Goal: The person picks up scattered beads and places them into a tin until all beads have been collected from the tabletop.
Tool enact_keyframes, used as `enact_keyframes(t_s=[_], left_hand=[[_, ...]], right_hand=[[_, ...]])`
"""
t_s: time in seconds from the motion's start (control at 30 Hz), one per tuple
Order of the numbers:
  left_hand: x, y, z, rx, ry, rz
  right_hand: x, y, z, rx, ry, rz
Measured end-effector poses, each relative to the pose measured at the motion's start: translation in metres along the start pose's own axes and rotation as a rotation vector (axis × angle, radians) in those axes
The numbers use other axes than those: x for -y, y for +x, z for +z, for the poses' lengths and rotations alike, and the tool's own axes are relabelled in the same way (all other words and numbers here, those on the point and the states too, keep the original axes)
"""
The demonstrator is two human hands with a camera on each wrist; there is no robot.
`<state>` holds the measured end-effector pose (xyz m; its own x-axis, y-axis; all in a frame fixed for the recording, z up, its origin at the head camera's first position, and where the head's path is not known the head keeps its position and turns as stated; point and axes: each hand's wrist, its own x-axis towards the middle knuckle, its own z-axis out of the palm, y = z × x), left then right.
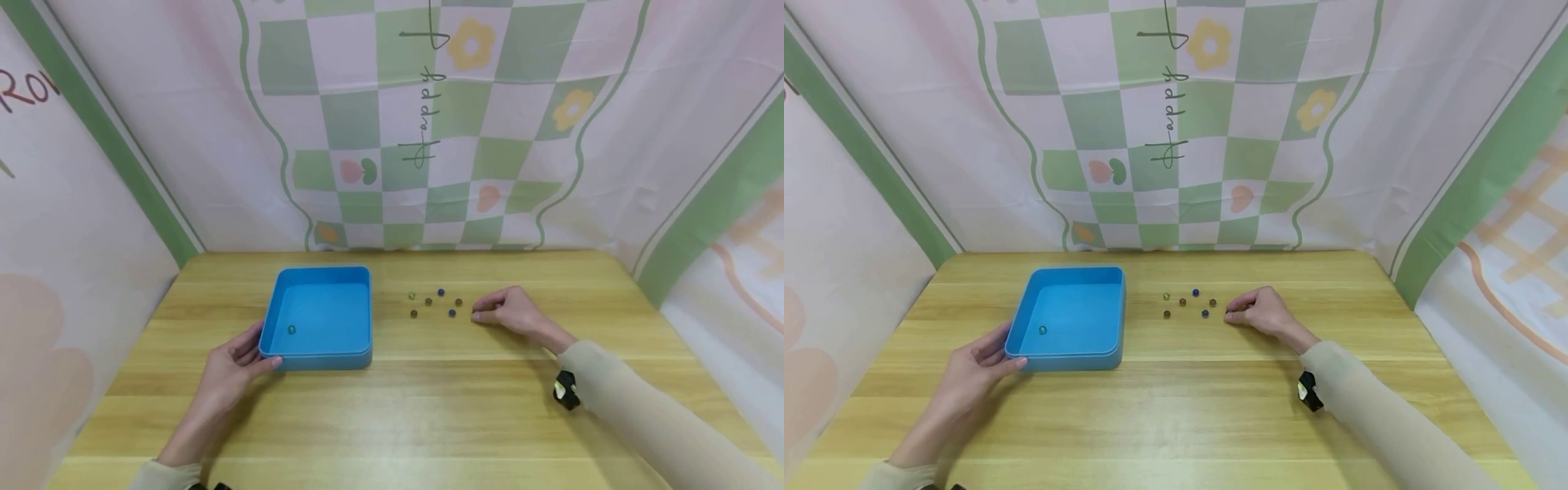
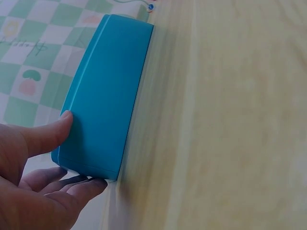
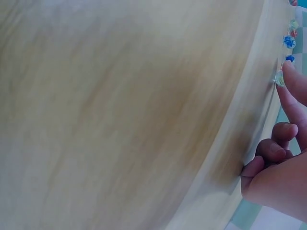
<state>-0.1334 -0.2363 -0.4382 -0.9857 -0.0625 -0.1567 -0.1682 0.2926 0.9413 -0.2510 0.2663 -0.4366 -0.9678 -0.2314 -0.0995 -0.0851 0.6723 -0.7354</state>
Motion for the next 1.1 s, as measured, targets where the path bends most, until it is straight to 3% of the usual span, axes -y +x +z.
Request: enact_keyframes(t_s=[0.4,1.1], left_hand=[[0.0,-0.001,0.0,-0.002,0.001,-0.001],[0.0,0.0,0.0,-0.001,-0.017,0.004]], right_hand=[[0.01,-0.001,0.001,0.011,0.04,0.023],[0.049,0.006,0.012,0.063,0.206,0.03]])
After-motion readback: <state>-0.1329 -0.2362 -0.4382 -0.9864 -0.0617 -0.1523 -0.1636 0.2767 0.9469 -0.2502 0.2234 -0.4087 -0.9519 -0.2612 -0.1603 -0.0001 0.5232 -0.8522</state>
